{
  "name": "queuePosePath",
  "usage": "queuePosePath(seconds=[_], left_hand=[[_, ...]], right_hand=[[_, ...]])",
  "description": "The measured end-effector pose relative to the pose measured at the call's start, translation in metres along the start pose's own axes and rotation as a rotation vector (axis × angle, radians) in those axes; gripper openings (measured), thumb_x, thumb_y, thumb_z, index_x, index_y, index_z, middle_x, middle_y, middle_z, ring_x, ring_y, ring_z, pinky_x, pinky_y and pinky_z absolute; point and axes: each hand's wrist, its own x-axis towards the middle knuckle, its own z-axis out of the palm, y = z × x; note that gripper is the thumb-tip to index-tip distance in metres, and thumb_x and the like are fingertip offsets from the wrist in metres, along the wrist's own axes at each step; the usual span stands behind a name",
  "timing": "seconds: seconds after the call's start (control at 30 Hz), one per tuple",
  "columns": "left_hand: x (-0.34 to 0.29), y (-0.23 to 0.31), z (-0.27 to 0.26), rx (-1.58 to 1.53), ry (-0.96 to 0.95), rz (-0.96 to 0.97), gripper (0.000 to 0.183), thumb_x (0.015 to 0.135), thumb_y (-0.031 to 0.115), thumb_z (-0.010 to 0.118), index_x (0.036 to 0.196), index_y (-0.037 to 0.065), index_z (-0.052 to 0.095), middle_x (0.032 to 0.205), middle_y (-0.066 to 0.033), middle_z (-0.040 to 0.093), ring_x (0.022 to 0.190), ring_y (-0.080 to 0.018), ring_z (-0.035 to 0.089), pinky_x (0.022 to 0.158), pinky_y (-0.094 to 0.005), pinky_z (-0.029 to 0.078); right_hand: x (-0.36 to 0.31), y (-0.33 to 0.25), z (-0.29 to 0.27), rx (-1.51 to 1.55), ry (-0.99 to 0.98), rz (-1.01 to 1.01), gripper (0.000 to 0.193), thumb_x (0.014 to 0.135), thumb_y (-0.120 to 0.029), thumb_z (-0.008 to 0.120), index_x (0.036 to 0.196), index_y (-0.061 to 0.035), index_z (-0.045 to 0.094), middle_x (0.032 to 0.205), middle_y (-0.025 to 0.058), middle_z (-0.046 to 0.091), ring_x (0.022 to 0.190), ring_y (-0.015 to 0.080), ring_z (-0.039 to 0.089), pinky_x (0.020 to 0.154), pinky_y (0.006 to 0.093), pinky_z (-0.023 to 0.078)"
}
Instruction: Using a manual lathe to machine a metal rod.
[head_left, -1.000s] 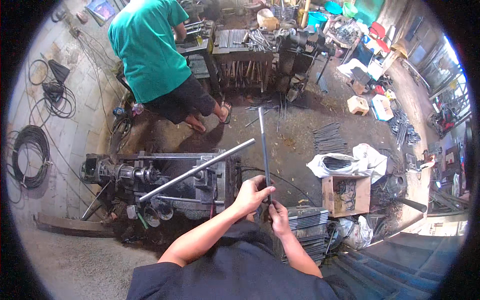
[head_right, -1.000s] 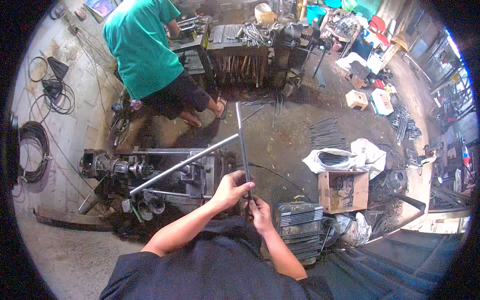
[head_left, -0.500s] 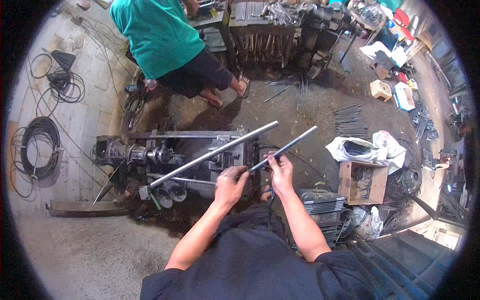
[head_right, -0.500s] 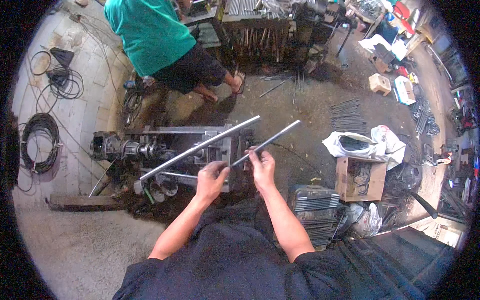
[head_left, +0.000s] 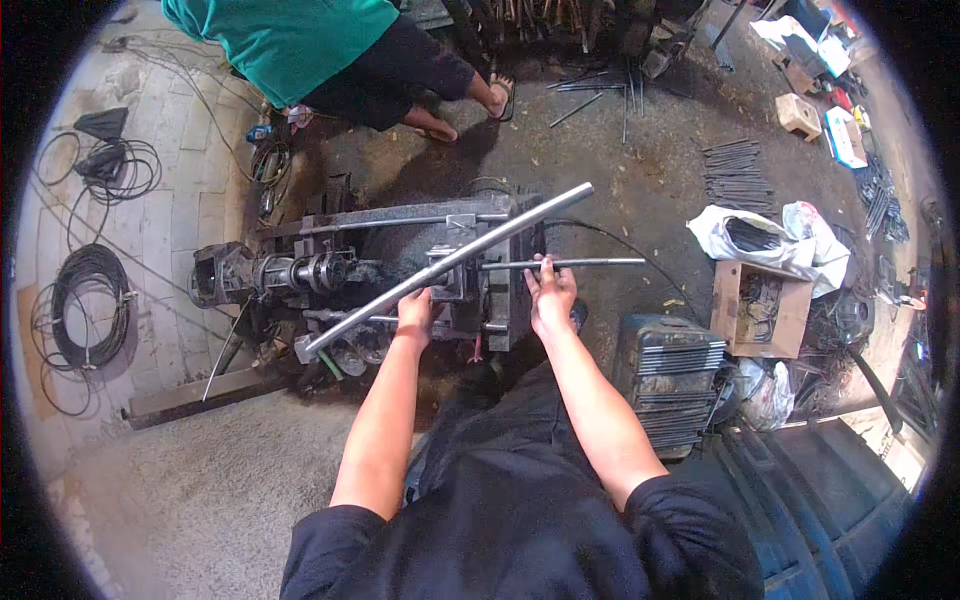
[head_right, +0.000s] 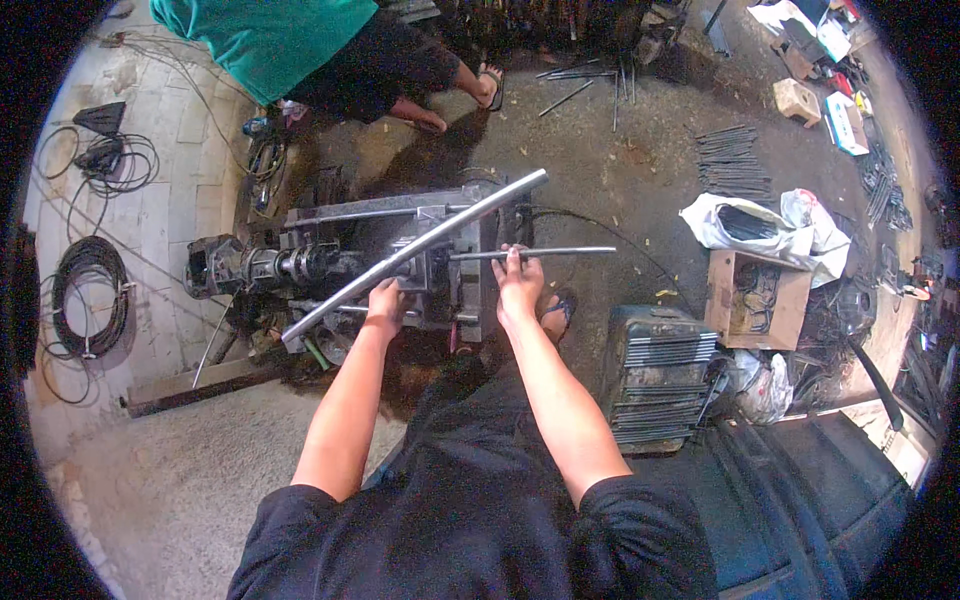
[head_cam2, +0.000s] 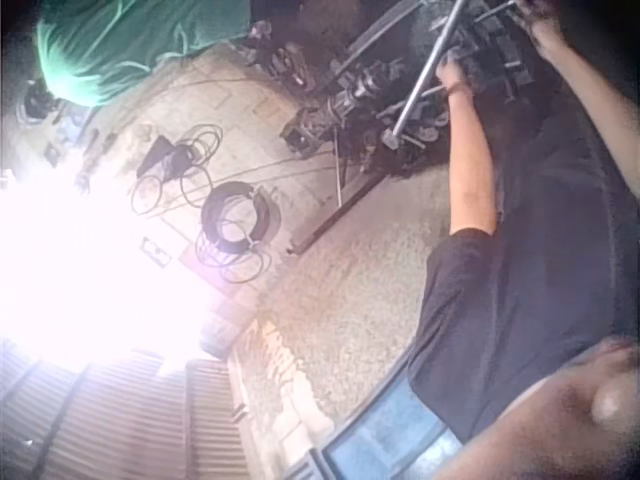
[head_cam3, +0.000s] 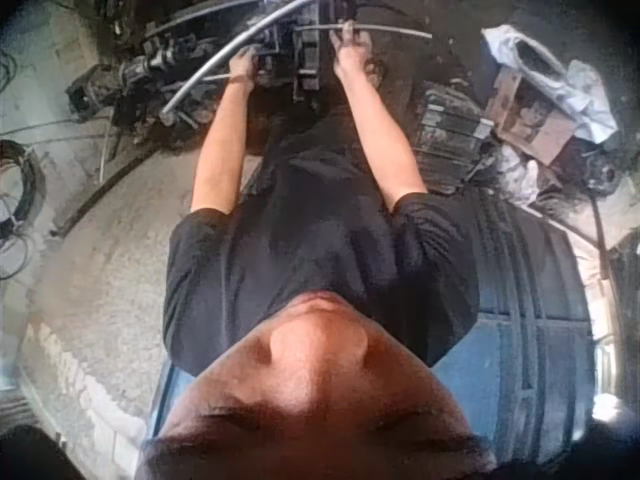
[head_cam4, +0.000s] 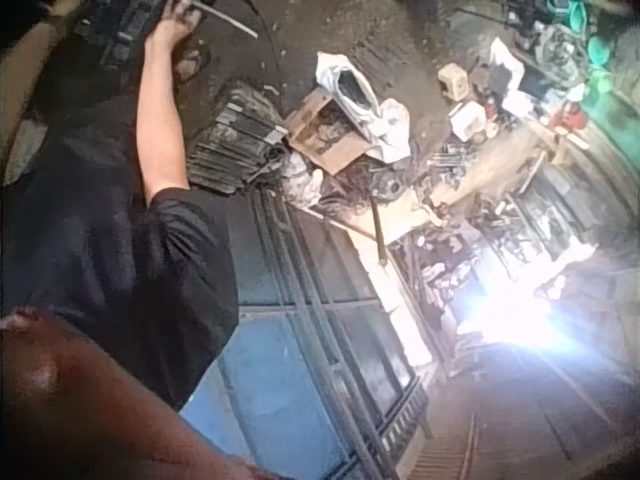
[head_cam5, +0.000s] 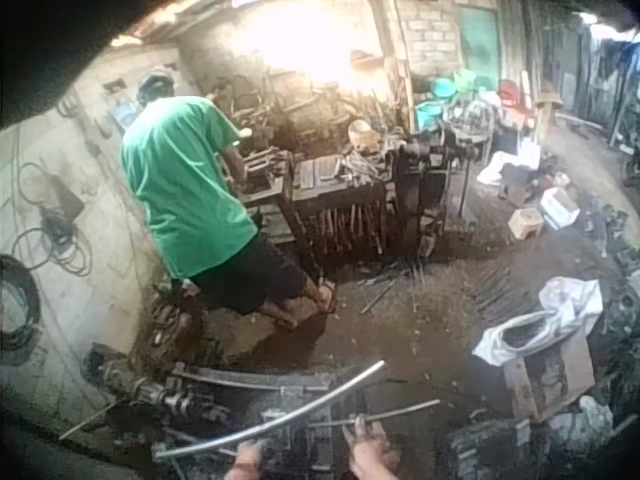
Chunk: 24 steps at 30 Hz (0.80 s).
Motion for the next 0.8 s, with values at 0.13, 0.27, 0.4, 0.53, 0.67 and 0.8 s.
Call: queuePosePath(seconds=[0.13, 0.27, 0.4, 0.53, 0.67, 0.8], left_hand=[[-0.020, 0.024, 0.034, 0.113, -0.007, 0.031, 0.017, 0.091, 0.013, 0.053, 0.100, 0.005, 0.065, 0.081, -0.0038, 0.062, 0.070, -0.0160, 0.058, 0.061, -0.0347, 0.046], [0.015, 0.006, 0.008, 0.324, 0.059, 0.061, 0.015, 0.088, 0.009, 0.055, 0.098, 0.005, 0.066, 0.079, -0.0032, 0.062, 0.069, -0.0170, 0.057, 0.059, -0.0350, 0.045], [0.010, 0.015, 0.018, 0.056, -0.004, -0.009, 0.016, 0.090, 0.011, 0.055, 0.103, 0.009, 0.064, 0.085, -0.0026, 0.064, 0.070, -0.0175, 0.058, 0.057, -0.0348, 0.044], [0.049, -0.008, -0.019, -0.453, -0.110, -0.155, 0.013, 0.092, 0.016, 0.063, 0.103, 0.013, 0.058, 0.095, -0.0059, 0.062, 0.090, -0.0163, 0.062, 0.071, -0.0303, 0.053], [0.057, -0.012, -0.024, -0.777, -0.067, -0.013, 0.031, 0.089, 0.007, 0.065, 0.114, 0.007, 0.047, 0.106, -0.0116, 0.061, 0.095, -0.0228, 0.063, 0.084, -0.0410, 0.055], [0.056, -0.010, -0.057, -0.796, -0.118, 0.068, 0.026, 0.092, 0.016, 0.065, 0.112, 0.005, 0.053, 0.106, -0.0110, 0.061, 0.098, -0.0232, 0.059, 0.091, -0.0419, 0.052]], right_hand=[[0.002, 0.008, -0.004, -0.026, 0.003, 0.017, 0.015, 0.099, -0.011, 0.050, 0.112, -0.0020, 0.050, 0.114, 0.0089, 0.055, 0.111, 0.0184, 0.055, 0.095, 0.0406, 0.050], [-0.012, 0.037, 0.010, 0.044, -0.032, 0.072, 0.016, 0.097, -0.010, 0.056, 0.110, -0.0018, 0.052, 0.110, 0.0087, 0.058, 0.100, 0.0171, 0.058, 0.088, 0.0357, 0.053], [-0.012, 0.064, 0.016, 0.053, 0.037, 0.183, 0.017, 0.094, -0.011, 0.060, 0.107, -0.0023, 0.053, 0.100, 0.0082, 0.058, 0.092, 0.0196, 0.061, 0.084, 0.0325, 0.054], [-0.023, 0.060, 0.037, -0.243, 0.007, 0.349, 0.016, 0.093, -0.013, 0.062, 0.106, -0.0059, 0.059, 0.093, 0.0060, 0.061, 0.088, 0.0168, 0.060, 0.074, 0.0306, 0.051], [-0.039, 0.016, 0.028, -0.640, -0.104, -0.095, 0.017, 0.088, -0.011, 0.064, 0.099, 0.0010, 0.067, 0.094, 0.0119, 0.068, 0.086, 0.0193, 0.063, 0.077, 0.0307, 0.050], [-0.079, -0.056, 0.067, -1.230, -0.224, -1.085, 0.037, 0.078, -0.009, 0.070, 0.113, -0.0034, 0.060, 0.106, 0.0136, 0.062, 0.098, 0.0263, 0.060, 0.089, 0.0391, 0.046]])
